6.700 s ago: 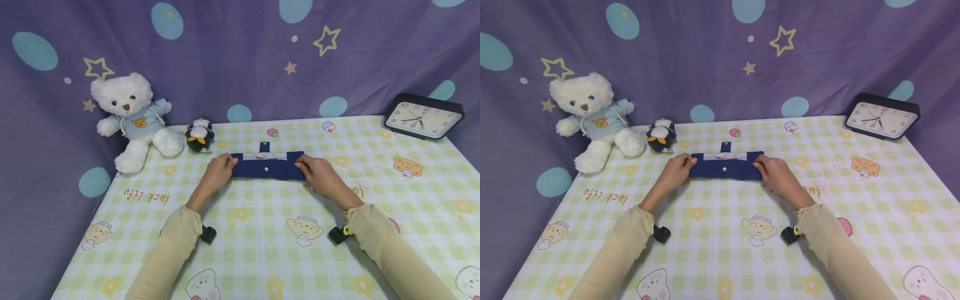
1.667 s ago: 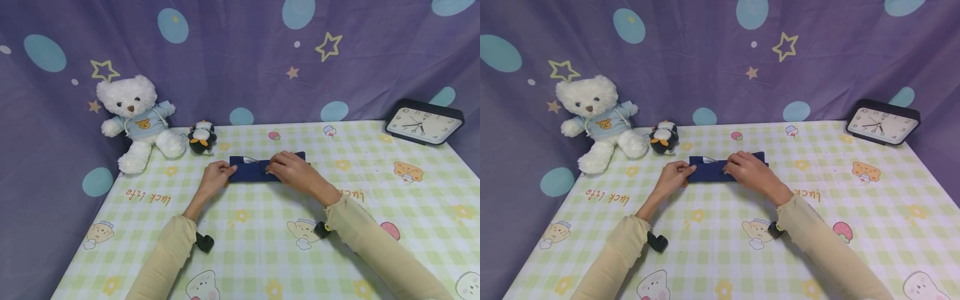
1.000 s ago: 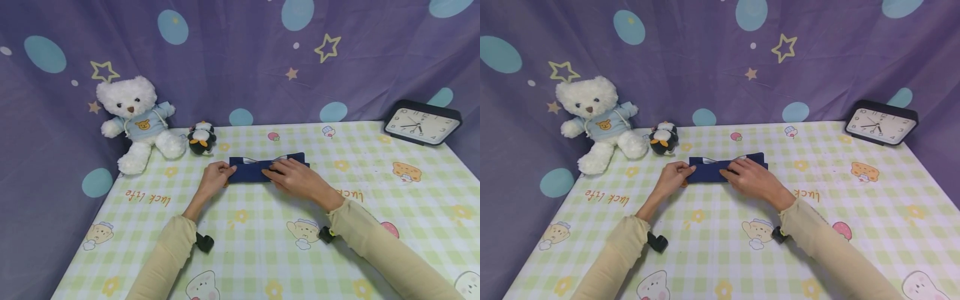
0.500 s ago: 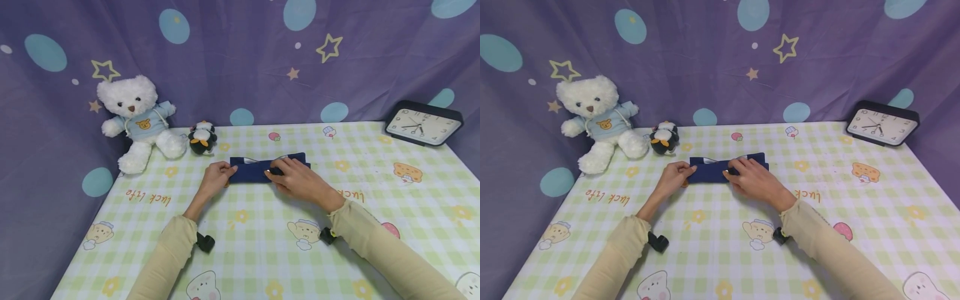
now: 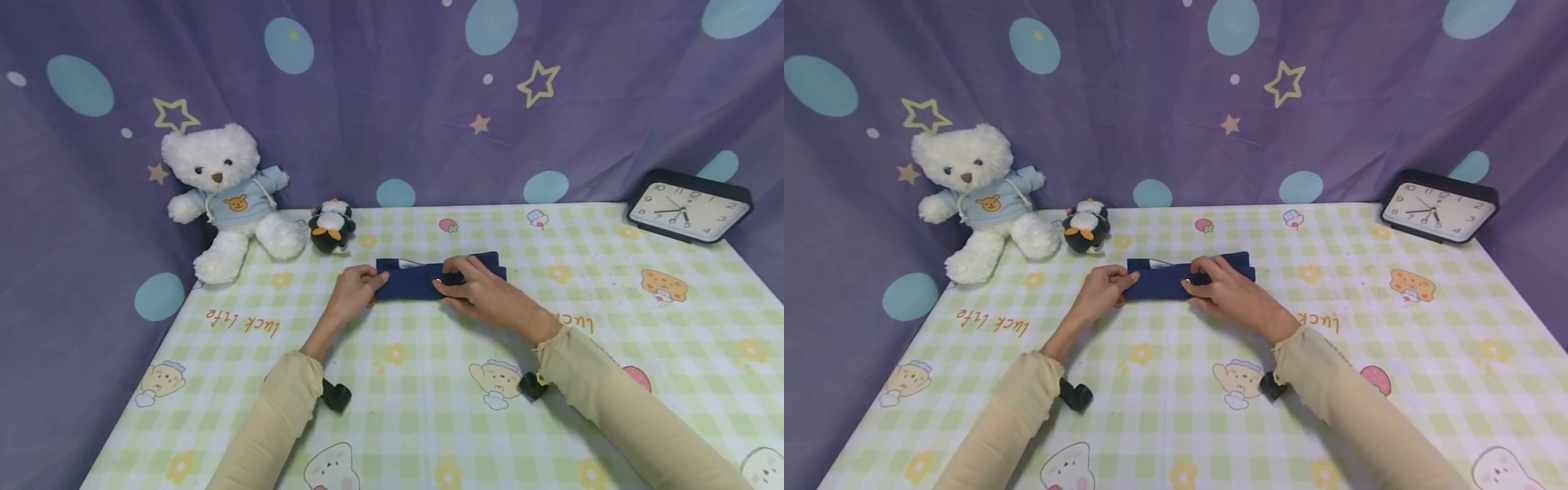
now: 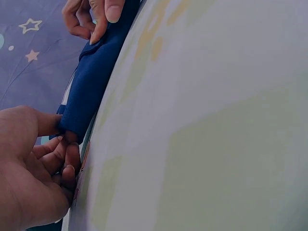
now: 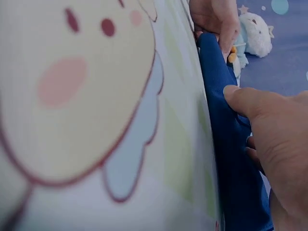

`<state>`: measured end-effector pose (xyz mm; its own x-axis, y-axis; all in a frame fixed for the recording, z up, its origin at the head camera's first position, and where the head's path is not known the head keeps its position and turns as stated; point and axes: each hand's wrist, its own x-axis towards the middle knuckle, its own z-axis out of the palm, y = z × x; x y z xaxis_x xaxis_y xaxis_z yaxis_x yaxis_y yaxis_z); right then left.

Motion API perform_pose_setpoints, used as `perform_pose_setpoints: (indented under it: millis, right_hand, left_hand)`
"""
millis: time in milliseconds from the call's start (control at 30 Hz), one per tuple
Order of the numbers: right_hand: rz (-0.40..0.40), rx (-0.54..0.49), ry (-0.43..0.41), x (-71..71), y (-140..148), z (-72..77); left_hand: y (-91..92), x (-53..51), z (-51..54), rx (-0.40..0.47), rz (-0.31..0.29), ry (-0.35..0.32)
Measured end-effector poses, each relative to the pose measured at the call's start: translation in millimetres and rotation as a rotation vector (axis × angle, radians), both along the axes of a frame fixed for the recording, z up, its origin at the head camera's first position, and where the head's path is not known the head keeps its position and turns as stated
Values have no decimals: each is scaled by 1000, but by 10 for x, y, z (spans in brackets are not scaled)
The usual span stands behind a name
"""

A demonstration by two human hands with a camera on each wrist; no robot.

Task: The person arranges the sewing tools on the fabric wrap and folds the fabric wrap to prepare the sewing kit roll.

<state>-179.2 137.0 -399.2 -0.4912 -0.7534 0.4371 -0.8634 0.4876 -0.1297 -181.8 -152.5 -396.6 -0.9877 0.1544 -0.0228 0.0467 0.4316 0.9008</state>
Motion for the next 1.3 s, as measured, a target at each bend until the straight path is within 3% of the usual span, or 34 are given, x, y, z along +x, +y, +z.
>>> perform_pose_setpoints:
  millis: [200, 433, 667, 833, 967, 1100, 1233, 1300]
  right_hand:
    - [-5, -23, 9, -13, -5, -52]
    - [-20, -70, 93, 19, -4, -147]
    - [-24, -221, 107, 86, 43, -192]
    - [-93, -364, 121, 110, 158, -203]
    - [-216, -463, 137, 121, 289, -230]
    - [-420, -571, 28, 161, 378, -231]
    - [-647, -650, -269, 230, 386, -201]
    - [-702, -652, -398, 255, 379, -174]
  left_hand:
    - [-2, -4, 15, -8, 2, 12]
    - [-3, -10, 21, -19, -1, 9]
    - [6, 16, 59, -27, 2, 25]
    - [1, 37, 59, -50, 4, 26]
    - [-13, 58, 36, -83, 32, 7]
    - [-15, 88, 33, -96, 44, 19]
    - [12, 121, 55, -47, 57, 16]
    - [35, 130, 67, 3, 76, 0]
